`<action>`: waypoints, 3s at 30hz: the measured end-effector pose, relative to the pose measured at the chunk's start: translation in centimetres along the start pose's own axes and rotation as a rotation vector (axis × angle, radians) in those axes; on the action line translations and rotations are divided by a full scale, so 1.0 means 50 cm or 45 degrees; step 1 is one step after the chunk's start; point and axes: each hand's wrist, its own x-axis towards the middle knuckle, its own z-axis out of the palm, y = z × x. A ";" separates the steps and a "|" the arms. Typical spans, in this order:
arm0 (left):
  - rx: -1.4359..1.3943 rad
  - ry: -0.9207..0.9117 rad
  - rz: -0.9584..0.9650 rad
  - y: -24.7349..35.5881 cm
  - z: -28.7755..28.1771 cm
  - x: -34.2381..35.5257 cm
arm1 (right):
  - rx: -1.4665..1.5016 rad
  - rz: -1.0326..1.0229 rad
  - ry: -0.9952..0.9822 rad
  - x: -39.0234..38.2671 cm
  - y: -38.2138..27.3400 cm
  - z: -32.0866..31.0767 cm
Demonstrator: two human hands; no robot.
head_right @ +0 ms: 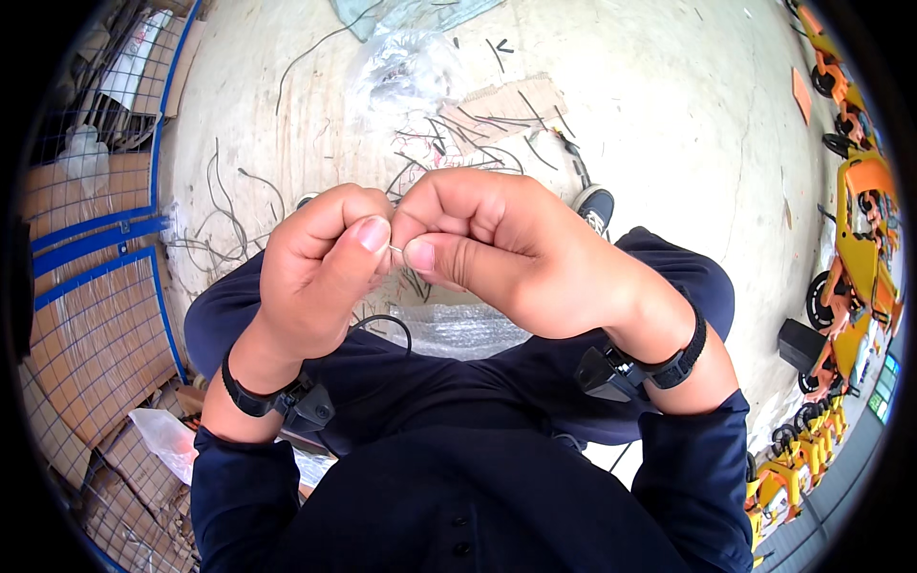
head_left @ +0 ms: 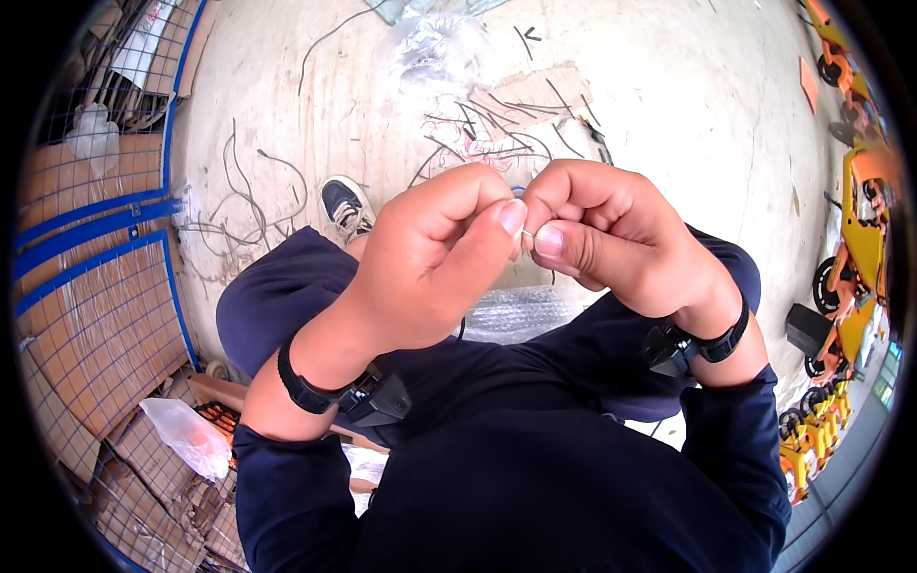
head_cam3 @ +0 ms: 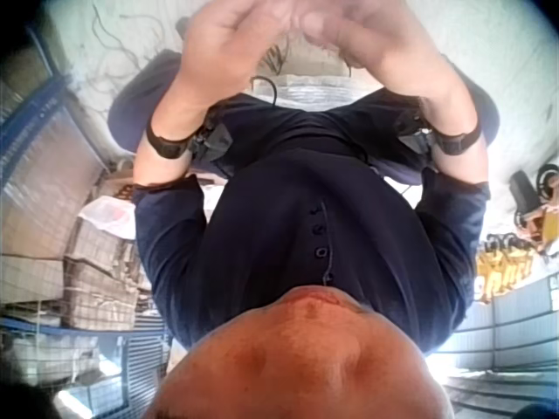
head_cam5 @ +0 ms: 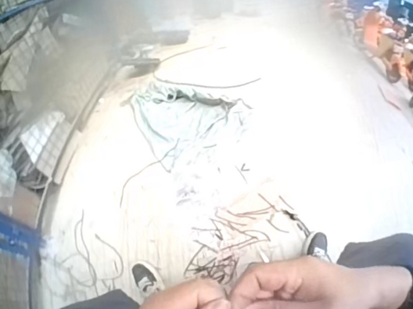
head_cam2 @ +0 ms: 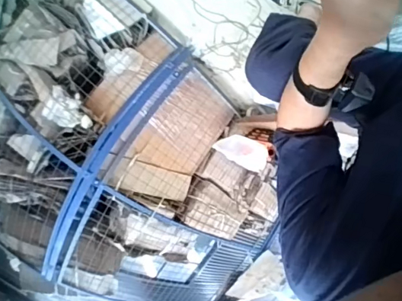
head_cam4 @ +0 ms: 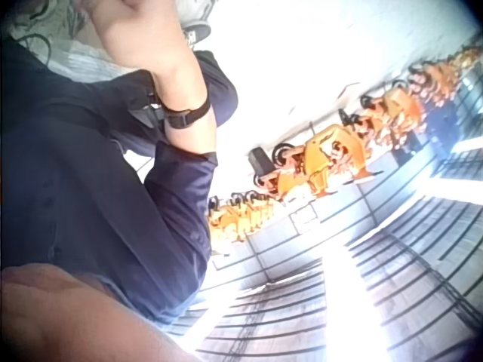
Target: The person holds and twists thin electrical wires by hand and uses scissors to trim the ends of the wires.
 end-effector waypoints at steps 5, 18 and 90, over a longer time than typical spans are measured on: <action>-0.261 -0.047 -0.124 0.004 -0.002 -0.001 | 0.231 0.106 -0.101 -0.001 -0.006 -0.007; -0.704 -0.134 -0.251 0.011 0.000 -0.007 | 0.427 0.065 -0.271 0.005 0.000 -0.013; 0.982 0.641 -0.240 -0.009 -0.110 0.018 | 0.766 -0.423 -0.157 -0.008 -0.051 -0.151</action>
